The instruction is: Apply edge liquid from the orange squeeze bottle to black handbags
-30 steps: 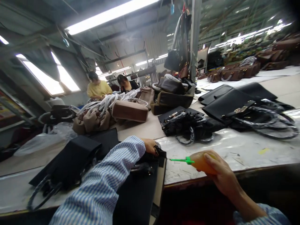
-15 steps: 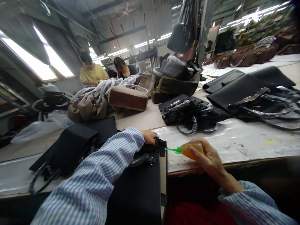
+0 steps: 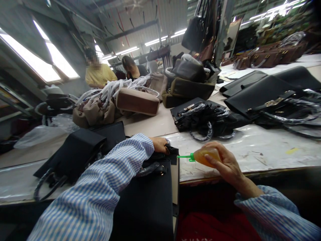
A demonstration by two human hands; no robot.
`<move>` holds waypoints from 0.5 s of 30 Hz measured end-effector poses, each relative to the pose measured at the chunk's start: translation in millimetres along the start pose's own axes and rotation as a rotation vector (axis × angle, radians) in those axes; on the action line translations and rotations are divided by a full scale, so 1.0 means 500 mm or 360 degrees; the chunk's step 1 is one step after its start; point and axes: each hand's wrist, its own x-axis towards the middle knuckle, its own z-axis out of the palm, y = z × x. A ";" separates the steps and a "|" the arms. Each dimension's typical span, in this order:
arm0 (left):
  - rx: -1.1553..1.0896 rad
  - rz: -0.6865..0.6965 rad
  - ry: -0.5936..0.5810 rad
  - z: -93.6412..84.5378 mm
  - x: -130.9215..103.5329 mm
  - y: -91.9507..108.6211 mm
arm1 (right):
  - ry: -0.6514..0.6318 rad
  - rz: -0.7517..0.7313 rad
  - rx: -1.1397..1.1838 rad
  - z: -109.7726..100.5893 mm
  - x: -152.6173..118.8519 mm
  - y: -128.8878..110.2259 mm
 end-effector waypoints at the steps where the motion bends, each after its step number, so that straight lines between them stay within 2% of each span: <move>1: 0.0001 0.0001 -0.0008 0.000 0.000 -0.001 | 0.0000 -0.0020 -0.0011 0.000 0.002 0.004; 8: 0.0016 0.0008 -0.0033 -0.001 -0.001 0.000 | -0.0185 -0.0082 -0.0083 -0.008 0.015 0.030; 15: 0.0037 -0.0016 -0.0048 -0.006 -0.009 0.008 | -0.0082 -0.0143 -0.0091 -0.006 0.024 0.034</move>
